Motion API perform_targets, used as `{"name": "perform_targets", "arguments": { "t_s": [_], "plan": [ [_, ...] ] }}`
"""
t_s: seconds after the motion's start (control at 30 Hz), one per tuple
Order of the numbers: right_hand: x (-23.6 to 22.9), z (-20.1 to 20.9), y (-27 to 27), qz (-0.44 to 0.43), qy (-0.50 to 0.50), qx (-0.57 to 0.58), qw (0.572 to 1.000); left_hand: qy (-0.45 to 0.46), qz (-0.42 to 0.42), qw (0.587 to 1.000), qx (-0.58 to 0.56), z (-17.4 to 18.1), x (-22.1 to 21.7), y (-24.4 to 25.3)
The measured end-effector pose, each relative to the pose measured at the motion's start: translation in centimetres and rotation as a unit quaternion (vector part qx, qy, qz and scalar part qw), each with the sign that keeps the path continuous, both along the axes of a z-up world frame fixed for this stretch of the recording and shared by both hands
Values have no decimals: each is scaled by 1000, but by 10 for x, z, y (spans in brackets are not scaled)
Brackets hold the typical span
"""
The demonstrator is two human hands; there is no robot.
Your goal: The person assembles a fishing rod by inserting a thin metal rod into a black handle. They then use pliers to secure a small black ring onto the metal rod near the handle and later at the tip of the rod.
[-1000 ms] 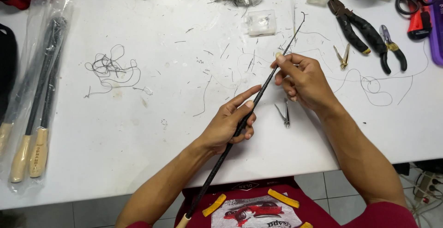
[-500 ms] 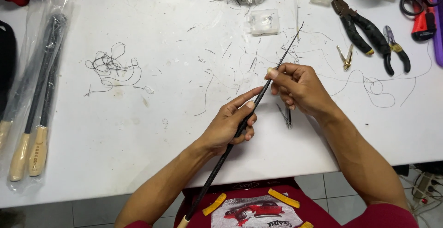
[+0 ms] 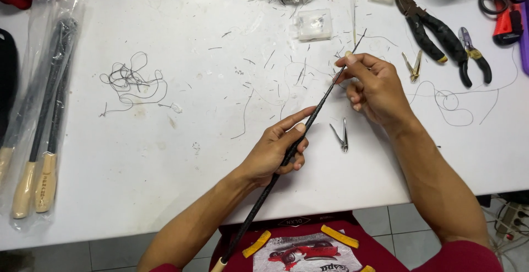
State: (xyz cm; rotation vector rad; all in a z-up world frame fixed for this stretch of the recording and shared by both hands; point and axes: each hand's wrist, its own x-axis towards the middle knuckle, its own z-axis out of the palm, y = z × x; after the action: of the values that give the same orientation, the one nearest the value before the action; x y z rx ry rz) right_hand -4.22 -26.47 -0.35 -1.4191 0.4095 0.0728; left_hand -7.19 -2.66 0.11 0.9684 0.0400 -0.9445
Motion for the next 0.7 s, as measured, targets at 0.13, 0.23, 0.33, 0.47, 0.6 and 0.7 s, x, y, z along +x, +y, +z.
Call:
{"name": "perform_targets", "arguments": {
  "t_s": [0.13,0.23,0.33,0.47,0.6,0.7],
  "plan": [
    [3,-17,-11,-23,-22,17,999,1,-5,1000,3,-2,0,0],
    [2,-17,-10,-15,-25,12,1000,-2,-3,1000,6,1,0,0],
    [0,-13,-6,0,-25,14,1000,1,-5,1000,4,1,2,1],
    [-2,-10,0,1,-18,22,1000,0,-2,1000,2,1,2,1],
    [-4,-10,5,19,-10,23,1000,0,-1,1000,6,1,3,1],
    [-6,-8,7,30,-6,22,999,0,-2,1000,8,1,3,1]
  ]
}}
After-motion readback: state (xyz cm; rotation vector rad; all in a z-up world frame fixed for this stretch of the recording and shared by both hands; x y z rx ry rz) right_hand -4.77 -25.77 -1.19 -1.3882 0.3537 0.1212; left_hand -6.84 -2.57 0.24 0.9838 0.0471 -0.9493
